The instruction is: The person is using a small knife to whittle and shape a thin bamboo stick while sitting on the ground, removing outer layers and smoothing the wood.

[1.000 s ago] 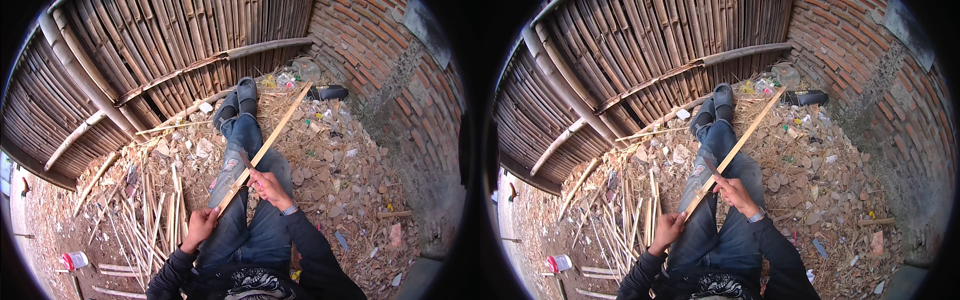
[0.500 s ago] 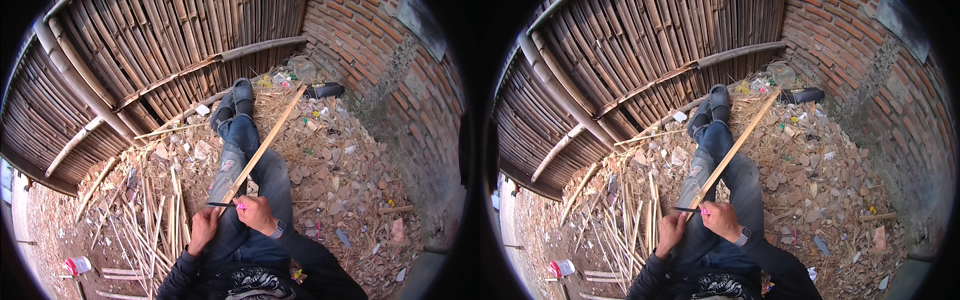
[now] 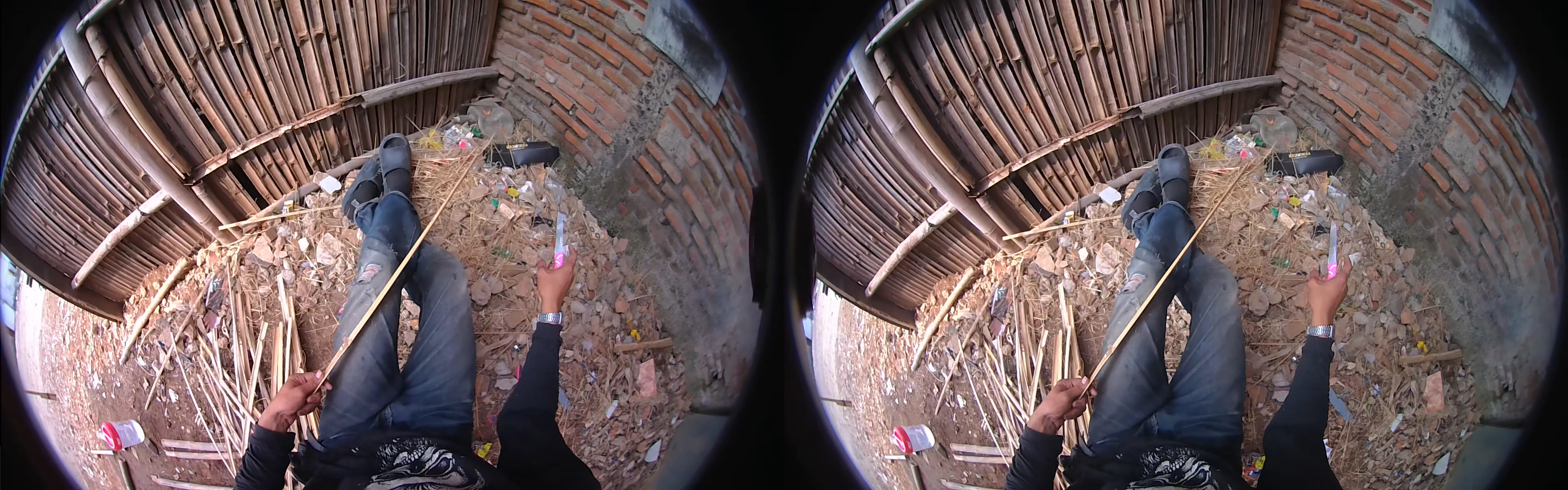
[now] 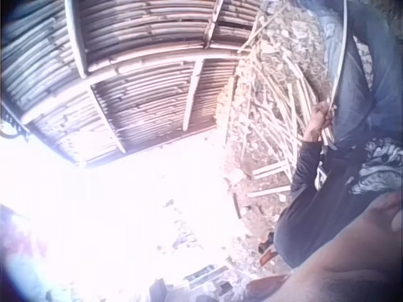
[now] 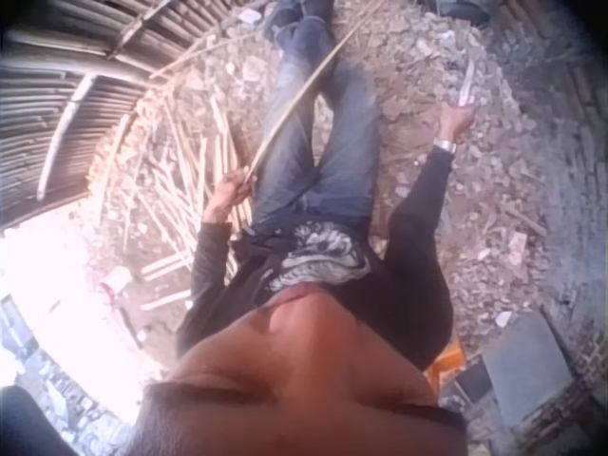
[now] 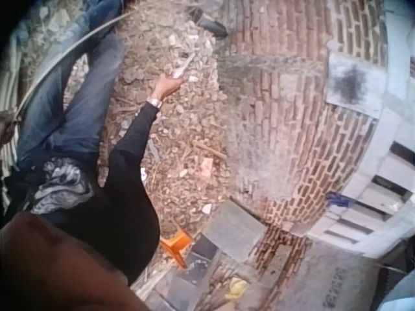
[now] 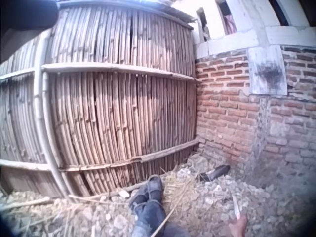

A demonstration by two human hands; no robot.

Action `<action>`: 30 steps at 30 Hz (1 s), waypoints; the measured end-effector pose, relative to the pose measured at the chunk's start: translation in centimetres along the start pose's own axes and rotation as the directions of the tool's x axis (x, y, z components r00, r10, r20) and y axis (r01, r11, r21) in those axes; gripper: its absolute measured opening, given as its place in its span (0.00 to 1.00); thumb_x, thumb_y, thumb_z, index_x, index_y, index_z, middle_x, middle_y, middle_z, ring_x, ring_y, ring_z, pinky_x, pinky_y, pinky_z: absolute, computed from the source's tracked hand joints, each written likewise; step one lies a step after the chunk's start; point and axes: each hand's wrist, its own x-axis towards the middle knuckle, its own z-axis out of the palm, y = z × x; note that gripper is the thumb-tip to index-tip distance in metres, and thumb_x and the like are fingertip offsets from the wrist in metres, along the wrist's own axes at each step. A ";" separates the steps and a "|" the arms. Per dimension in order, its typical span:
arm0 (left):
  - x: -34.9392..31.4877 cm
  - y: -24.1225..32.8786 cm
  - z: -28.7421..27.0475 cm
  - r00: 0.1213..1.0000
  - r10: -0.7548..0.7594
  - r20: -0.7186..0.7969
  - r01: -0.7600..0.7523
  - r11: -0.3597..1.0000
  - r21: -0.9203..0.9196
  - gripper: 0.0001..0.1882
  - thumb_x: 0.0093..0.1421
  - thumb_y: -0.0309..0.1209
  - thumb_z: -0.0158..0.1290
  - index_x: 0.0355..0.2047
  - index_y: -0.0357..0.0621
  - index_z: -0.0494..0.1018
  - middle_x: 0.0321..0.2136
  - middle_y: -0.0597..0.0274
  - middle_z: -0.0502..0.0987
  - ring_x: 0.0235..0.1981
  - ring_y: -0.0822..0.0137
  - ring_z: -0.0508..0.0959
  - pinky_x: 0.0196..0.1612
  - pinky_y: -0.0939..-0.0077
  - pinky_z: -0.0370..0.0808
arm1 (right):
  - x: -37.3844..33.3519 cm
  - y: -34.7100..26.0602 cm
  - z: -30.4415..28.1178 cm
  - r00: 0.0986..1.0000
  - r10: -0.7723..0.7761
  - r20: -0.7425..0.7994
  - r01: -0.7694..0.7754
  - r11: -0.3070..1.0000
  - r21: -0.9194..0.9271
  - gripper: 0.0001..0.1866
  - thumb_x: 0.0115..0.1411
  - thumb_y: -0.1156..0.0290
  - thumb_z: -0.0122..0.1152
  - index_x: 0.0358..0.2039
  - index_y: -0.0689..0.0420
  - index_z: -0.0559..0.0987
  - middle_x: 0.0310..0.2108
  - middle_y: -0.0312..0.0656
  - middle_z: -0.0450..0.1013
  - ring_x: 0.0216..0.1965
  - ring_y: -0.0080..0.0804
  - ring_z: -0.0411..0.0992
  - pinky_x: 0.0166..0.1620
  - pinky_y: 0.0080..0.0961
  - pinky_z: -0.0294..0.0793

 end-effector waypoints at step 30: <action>0.1 -3.0 1.6 0.856 0.471 -0.211 -0.278 0.766 0.579 0.27 0.73 0.41 0.56 0.18 0.38 0.73 0.12 0.72 0.68 0.16 0.80 0.64 0.20 0.76 0.61 | -17.7 -11.2 7.4 0.716 -0.219 0.663 0.094 0.971 0.220 0.26 0.77 0.53 0.46 0.32 0.61 0.80 0.22 0.59 0.73 0.28 0.66 0.73 0.30 0.54 0.70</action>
